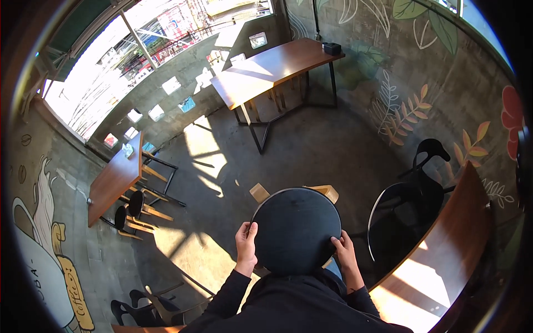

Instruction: Picking up wooden stools and placing them upside down on top of dining tables in a cafe setting.

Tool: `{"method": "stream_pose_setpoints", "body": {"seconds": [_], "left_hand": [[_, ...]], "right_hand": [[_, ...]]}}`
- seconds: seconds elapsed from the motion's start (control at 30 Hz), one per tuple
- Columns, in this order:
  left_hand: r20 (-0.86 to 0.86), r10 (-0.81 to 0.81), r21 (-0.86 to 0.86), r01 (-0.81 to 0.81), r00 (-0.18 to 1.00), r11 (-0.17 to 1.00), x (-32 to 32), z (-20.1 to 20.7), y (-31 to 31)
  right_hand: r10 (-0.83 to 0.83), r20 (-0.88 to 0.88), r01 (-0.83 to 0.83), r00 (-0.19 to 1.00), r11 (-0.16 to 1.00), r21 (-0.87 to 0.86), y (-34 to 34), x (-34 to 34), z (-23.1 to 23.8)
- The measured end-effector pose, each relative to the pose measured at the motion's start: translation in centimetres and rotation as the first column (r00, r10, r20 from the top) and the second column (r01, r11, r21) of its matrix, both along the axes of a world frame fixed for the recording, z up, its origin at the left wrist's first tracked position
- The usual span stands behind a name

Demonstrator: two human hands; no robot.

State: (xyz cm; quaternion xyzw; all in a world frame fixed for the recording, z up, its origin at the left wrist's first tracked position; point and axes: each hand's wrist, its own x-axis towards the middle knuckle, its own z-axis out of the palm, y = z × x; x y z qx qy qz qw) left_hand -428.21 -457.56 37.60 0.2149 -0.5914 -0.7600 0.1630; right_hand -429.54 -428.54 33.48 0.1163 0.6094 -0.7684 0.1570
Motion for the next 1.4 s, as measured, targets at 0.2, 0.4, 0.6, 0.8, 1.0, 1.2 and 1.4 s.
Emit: {"method": "stream_pose_setpoints", "body": {"seconds": [0.2,0.4,0.6,0.8,1.0,1.2,1.4], "left_hand": [[-0.038,0.016,-0.046,-0.018,0.999,0.999,-14.4,1.1,3.0],[-0.049,0.070,0.059,-0.067,0.996,0.996,-27.3,1.4,3.8],[-0.067,-0.113,0.180,0.124,0.991,0.976,-38.8,-2.6,5.5],[-0.039,-0.198,0.471,0.193,0.979,0.861,-52.4,-8.8,6.8],[0.029,-0.317,0.641,0.226,0.948,0.734,-66.9,-11.7,7.0],[0.211,-0.056,0.670,-0.102,0.976,0.735,-78.7,-21.5,10.0],[0.585,-0.109,0.233,-0.038,0.803,0.972,-89.1,-30.2,12.0]], "right_hand": [[-0.148,0.165,0.169,0.975,0.978,-0.122,0.8,-15.6,0.5],[-0.190,0.109,0.211,0.976,0.950,-0.229,0.2,-31.8,3.8],[-0.350,0.016,0.349,0.937,0.936,0.042,3.0,-47.1,-0.8],[-0.383,0.005,0.378,0.924,0.914,0.145,3.8,-61.1,-3.6],[-0.257,0.009,0.238,0.966,0.907,0.347,6.3,-74.4,-6.2],[-0.474,0.238,0.431,0.848,0.877,0.212,5.2,-86.9,-13.6],[-0.477,0.382,0.419,0.792,0.879,0.227,6.1,-98.8,-25.6]]}}
